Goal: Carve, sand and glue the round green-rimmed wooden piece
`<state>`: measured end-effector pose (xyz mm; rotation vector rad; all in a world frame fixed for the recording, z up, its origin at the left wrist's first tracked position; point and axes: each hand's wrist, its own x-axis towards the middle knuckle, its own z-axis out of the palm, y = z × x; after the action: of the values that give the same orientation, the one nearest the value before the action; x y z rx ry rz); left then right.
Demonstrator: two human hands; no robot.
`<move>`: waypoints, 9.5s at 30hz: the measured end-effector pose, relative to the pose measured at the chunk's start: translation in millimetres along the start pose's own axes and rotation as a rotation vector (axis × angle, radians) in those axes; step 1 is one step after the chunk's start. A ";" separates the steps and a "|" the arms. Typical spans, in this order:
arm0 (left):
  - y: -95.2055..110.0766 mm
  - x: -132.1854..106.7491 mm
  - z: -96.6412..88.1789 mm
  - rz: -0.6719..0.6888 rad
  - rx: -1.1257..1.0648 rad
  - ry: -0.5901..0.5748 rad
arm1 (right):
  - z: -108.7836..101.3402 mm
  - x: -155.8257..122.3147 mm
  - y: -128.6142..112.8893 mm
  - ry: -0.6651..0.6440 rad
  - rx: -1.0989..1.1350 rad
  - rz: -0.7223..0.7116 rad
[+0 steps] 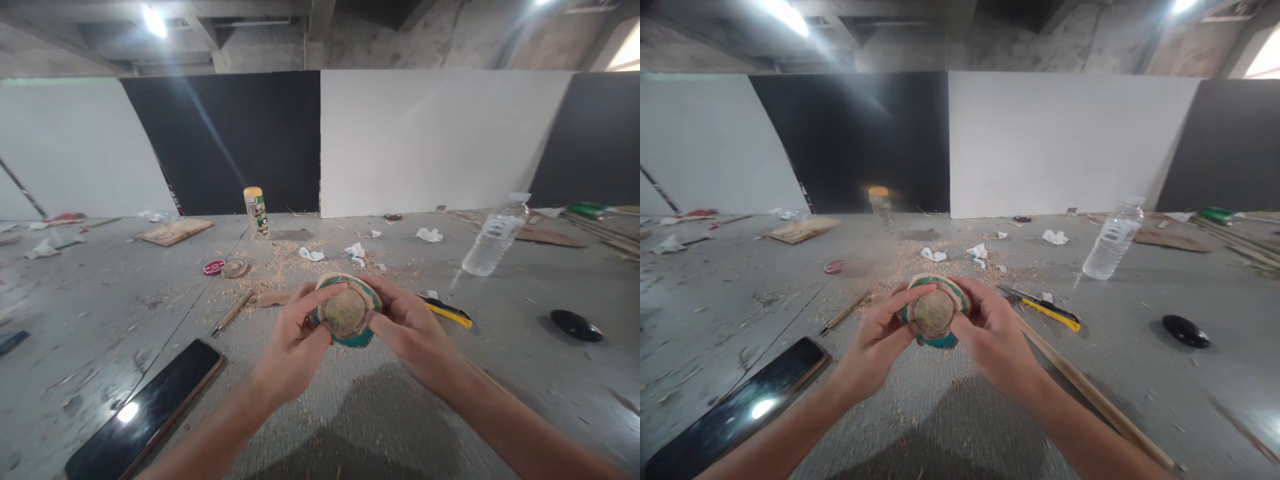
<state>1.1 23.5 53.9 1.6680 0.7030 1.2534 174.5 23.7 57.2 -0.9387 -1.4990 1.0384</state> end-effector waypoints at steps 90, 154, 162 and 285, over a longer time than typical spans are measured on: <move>-50.3 7.3 -32.0 -0.089 0.835 -0.445 | -9.2 3.7 52.9 -0.359 -0.784 -0.079; -44.7 9.1 -33.7 -0.053 0.879 -0.574 | 6.9 -5.3 38.9 -0.431 -0.992 -0.233; -44.0 9.1 -30.0 -0.033 0.807 -0.440 | 1.2 -1.6 33.8 -0.354 -0.924 -0.306; 20.0 8.3 -21.9 -0.190 0.378 -0.116 | -7.8 -0.5 -5.0 -0.197 -0.213 -0.023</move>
<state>-18.4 29.0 77.1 1.9072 1.0487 0.9209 182.1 22.7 62.5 -0.9863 -1.8068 0.9910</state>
